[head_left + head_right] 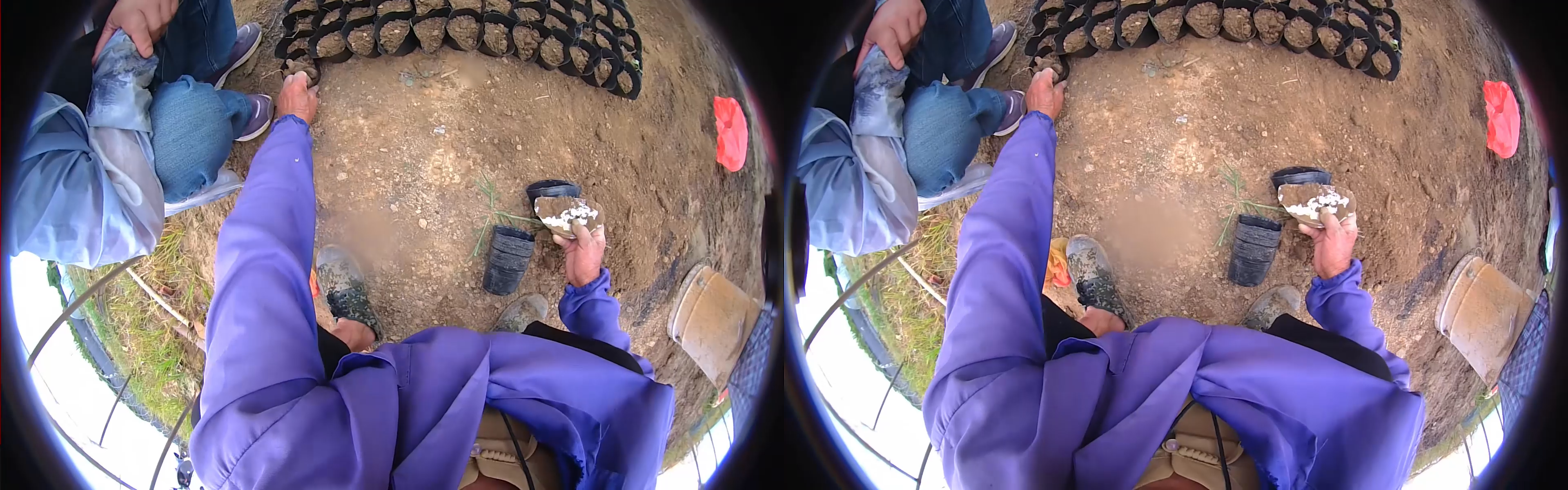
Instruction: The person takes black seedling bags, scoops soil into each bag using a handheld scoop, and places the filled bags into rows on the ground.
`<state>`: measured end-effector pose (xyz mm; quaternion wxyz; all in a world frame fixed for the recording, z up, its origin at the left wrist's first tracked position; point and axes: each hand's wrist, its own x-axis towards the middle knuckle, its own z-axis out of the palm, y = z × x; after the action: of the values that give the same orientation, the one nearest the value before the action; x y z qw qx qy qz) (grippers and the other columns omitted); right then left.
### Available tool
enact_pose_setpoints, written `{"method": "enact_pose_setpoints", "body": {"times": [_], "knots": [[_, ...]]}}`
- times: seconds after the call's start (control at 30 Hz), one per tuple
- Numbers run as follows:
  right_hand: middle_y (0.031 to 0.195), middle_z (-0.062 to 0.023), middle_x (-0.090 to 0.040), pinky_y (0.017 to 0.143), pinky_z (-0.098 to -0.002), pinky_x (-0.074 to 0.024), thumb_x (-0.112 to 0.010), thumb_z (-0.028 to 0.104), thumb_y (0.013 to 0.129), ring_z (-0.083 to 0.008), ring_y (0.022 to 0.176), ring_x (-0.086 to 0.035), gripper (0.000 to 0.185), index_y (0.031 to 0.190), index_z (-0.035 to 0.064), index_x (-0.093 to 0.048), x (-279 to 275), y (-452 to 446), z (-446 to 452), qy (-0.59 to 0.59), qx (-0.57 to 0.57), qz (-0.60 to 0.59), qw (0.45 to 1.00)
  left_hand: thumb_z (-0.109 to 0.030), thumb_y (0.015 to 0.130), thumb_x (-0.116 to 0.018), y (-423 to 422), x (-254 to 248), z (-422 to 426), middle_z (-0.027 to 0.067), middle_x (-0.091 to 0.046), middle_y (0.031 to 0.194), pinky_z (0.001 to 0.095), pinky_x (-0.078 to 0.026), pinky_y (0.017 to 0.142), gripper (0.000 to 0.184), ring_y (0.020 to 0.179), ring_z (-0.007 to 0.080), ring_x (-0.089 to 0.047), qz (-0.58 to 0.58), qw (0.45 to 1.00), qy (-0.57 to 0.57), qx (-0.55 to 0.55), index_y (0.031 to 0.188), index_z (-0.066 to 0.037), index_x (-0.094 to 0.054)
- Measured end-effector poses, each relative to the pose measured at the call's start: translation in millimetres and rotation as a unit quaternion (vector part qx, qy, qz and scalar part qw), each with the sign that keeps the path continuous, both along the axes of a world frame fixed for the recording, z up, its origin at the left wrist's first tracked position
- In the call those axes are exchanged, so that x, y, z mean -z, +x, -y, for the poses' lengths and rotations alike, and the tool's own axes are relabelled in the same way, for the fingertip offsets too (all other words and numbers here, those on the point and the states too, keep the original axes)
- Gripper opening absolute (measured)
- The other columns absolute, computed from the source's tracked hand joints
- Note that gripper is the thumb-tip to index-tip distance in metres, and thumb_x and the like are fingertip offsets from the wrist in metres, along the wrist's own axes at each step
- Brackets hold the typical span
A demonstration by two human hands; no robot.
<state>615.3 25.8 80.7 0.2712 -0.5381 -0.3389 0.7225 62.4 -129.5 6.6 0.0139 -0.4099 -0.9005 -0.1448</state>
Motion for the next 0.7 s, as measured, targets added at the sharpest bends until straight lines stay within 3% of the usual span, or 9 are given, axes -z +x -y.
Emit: {"method": "enact_pose_setpoints", "body": {"times": [0.1, 0.17, 0.2, 0.27, 0.33, 0.37, 0.43, 0.53, 0.7], "knots": [[0.104, -0.0100, -0.061, 0.056, -0.0296, -0.0590, -0.045, -0.001, 0.088, -0.0218, 0.080, -0.067, 0.033, 0.120, 0.0055, -0.043, -6.7, 6.1, -3.0, 0.007, 0.001, -0.004, 1.000, -0.016, 0.074, -0.071, -10.8, -3.3, -2.9, 0.0239, -0.058, 0.093, 0.0477, -0.046, 0.077, 0.027, 0.090, 0.0422, -0.056, 0.027, 0.996, -0.081, 0.022, 0.093, -0.004, -0.057], [0.100, -0.0112, -0.062, 0.056, -0.0306, -0.0586, -0.046, 0.000, 0.088, -0.0232, 0.078, -0.067, 0.029, 0.116, 0.0051, -0.045, -4.4, 18.1, -16.0, 0.015, 0.033, -0.029, 0.999, -0.017, 0.074, -0.073, 38.2, -38.2, -22.0, 0.0238, -0.058, 0.101, 0.0462, -0.048, 0.078, 0.036, 0.094, 0.0399, -0.058, -0.067, 0.995, -0.055, -0.050, 0.102, -0.002, -0.056], [0.098, -0.0119, -0.062, 0.055, -0.0313, -0.0581, -0.047, 0.001, 0.088, -0.0244, 0.077, -0.067, 0.027, 0.114, 0.0047, -0.046, -2.9, 26.7, -22.8, 0.021, 0.058, -0.047, 0.997, -0.019, 0.076, -0.072, 67.6, -50.1, -33.1, 0.0202, -0.058, 0.103, 0.0450, -0.048, 0.077, 0.038, 0.093, 0.0376, -0.058, -0.121, 0.992, -0.028, -0.012, 0.106, -0.004, -0.056], [0.093, -0.0100, -0.064, 0.060, -0.0322, -0.0551, -0.050, 0.006, 0.089, -0.0237, 0.078, -0.065, 0.021, 0.110, 0.0042, -0.050, -0.7, 43.5, -35.5, 0.012, 0.073, -0.091, 0.993, -0.021, 0.078, -0.071, 132.5, -44.4, -53.1, 0.0157, -0.059, 0.100, 0.0424, -0.049, 0.078, 0.039, 0.092, 0.0327, -0.059, -0.087, 0.975, 0.085, 0.184, 0.110, -0.005, -0.057], [0.092, -0.0113, -0.064, 0.061, -0.0326, -0.0551, -0.050, 0.006, 0.089, -0.0243, 0.076, -0.064, 0.015, 0.103, 0.0021, -0.054, 2.8, 60.7, -45.0, 0.004, 0.101, -0.090, 0.991, -0.022, 0.079, -0.070, 229.9, -42.7, -62.4, 0.0126, -0.059, 0.098, 0.0406, -0.050, 0.080, 0.038, 0.094, 0.0277, -0.059, 0.246, 0.938, 0.005, 0.246, 0.111, -0.007, -0.058], [0.091, -0.0129, -0.065, 0.062, -0.0322, -0.0550, -0.050, 0.006, 0.089, -0.0245, 0.076, -0.064, 0.013, 0.098, 0.0005, -0.056, 2.5, 65.8, -46.9, 0.009, 0.125, -0.087, 0.988, -0.021, 0.079, -0.069, 268.5, -42.9, -60.7, 0.0119, -0.059, 0.098, 0.0386, -0.050, 0.081, 0.034, 0.096, 0.0232, -0.059, 0.312, 0.892, -0.055, 0.323, 0.109, -0.007, -0.061], [0.091, -0.0134, -0.065, 0.062, -0.0319, -0.0551, -0.049, 0.006, 0.089, -0.0250, 0.076, -0.064, 0.013, 0.098, -0.0002, -0.056, 4.8, 79.5, -48.8, 0.009, 0.147, -0.095, 0.985, -0.019, 0.078, -0.070, 325.6, -51.6, -55.5, 0.0122, -0.058, 0.098, 0.0379, -0.051, 0.078, 0.029, 0.091, 0.0266, -0.060, 0.281, 0.885, -0.123, 0.350, 0.104, -0.009, -0.063], [0.090, -0.0148, -0.065, 0.063, -0.0316, -0.0562, -0.047, 0.007, 0.090, -0.0259, 0.076, -0.065, 0.014, 0.098, -0.0015, -0.056, 15.0, 105.4, -44.9, -0.012, 0.175, -0.097, 0.980, -0.015, 0.077, -0.071, 360.6, -38.1, -52.7, 0.0107, -0.056, 0.094, 0.0359, -0.050, 0.072, 0.031, 0.088, 0.0295, -0.059, 0.260, 0.879, -0.122, 0.380, 0.106, -0.011, -0.061], [0.090, -0.0162, -0.065, 0.062, -0.0329, -0.0570, -0.046, 0.008, 0.091, -0.0267, 0.076, -0.066, 0.014, 0.097, -0.0013, -0.055, 15.9, 113.4, -26.1, -0.026, 0.175, -0.098, 0.979, -0.014, 0.075, -0.071, 370.5, -33.9, -72.8, 0.0108, -0.056, 0.087, 0.0363, -0.046, 0.072, 0.013, 0.086, 0.0300, -0.057, 0.280, 0.849, -0.158, 0.419, 0.086, -0.010, -0.065]]}}
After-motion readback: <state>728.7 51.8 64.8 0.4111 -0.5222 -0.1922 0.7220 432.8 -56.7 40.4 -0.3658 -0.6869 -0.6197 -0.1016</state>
